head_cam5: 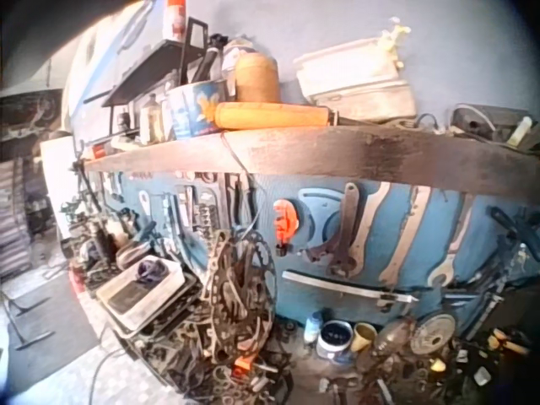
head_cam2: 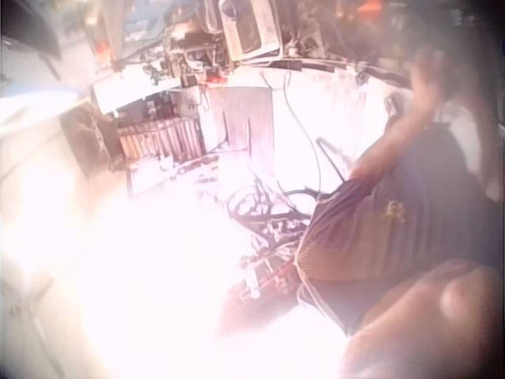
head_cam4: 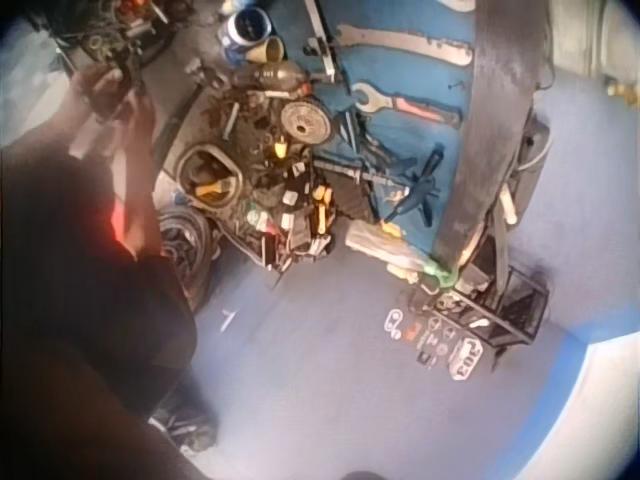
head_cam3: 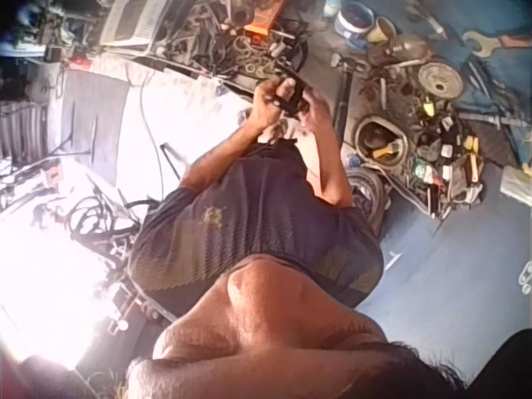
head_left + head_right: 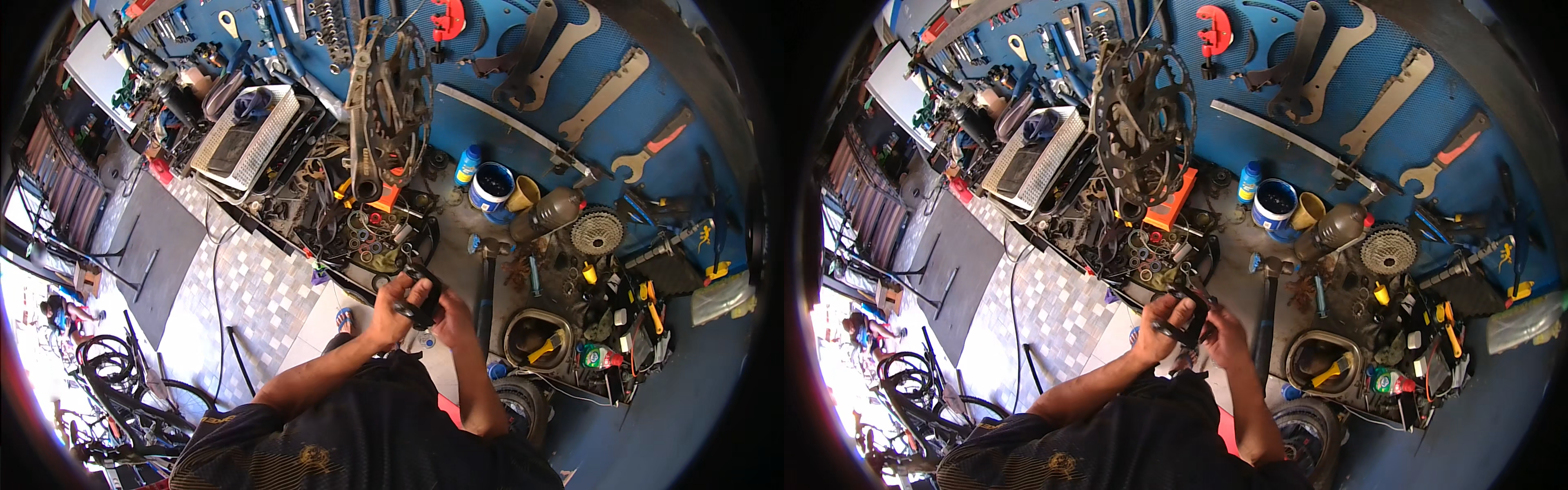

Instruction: The person secures a bicycle crank arm in a bench vise and repeatedly taps it with a hammer to adjust or seat a bearing. They then remove the crank arm, retrieve a small metal ring from the workbench, and install it onto the bicycle frame's bottom bracket area.

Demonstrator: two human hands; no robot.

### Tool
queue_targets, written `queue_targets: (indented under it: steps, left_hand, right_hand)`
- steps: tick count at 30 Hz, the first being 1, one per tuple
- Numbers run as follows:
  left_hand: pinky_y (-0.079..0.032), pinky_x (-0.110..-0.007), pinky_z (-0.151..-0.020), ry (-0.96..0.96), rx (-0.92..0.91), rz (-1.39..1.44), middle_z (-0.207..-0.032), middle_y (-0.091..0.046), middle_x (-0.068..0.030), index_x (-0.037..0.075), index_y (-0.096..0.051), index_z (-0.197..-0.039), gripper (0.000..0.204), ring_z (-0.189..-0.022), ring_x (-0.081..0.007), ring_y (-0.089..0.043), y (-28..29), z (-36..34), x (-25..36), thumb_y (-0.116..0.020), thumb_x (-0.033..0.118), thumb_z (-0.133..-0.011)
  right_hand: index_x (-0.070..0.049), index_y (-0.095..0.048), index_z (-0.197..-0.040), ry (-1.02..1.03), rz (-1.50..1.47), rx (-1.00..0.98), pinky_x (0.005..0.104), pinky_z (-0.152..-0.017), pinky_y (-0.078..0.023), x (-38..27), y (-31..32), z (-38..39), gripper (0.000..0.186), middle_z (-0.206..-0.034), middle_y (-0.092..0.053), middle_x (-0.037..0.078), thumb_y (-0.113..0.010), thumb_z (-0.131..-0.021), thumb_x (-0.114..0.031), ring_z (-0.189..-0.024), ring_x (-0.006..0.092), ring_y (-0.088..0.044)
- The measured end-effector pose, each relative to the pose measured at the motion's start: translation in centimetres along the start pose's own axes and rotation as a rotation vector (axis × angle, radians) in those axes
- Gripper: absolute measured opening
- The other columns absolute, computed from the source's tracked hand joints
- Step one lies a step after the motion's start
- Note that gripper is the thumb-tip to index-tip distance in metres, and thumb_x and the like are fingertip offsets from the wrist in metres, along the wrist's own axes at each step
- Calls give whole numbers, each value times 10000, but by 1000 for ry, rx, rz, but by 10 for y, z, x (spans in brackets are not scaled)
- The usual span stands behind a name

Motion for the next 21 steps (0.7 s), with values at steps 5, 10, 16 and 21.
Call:
queue_targets:
  steps: [5,10,16,21]
  left_hand:
    - [-643,-368,-787,272,-18,352,-947,-727,-118,-32,-643,-1188,431,-913,-241,-766,45,5,-15,-554,383,-1113]
    - [-650,-425,-758,498,59,657,-1101,-725,-182,-49,-625,-1274,424,-872,-310,-751,87,34,-46,-536,335,-1118]
    - [-615,-414,-778,474,-54,695,-1178,-728,-225,-29,-590,-1399,431,-902,-327,-748,140,57,-51,-504,277,-1108]
    - [-615,-408,-762,519,3,772,-1139,-737,-261,12,-593,-1250,303,-826,-331,-749,184,77,-38,-494,254,-1097]
  right_hand:
    - [-102,-622,-1225,556,1178,310,469,-739,-572,-76,18,-6,226,-1090,-638,86,-627,-1000,-84,-908,277,-693]
    - [-100,-633,-1220,590,1987,409,523,-806,-576,-88,11,-21,272,-1223,-564,197,-662,-950,-100,-1025,404,-667]
    - [-87,-662,-1217,693,1942,300,502,-873,-562,-62,-55,-14,302,-1164,-625,184,-720,-954,-225,-1010,372,-689]
    - [-93,-666,-1360,268,1143,-213,261,-838,-513,22,-143,-14,377,-1188,-700,30,-736,-1017,-233,-1010,96,-628]
Point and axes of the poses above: each hand's wrist, its own z-axis away from the middle knuckle, its own y-axis out of the back of the hand, x = y × z, the point moved 4 cm from there along -z, towards the middle knuckle
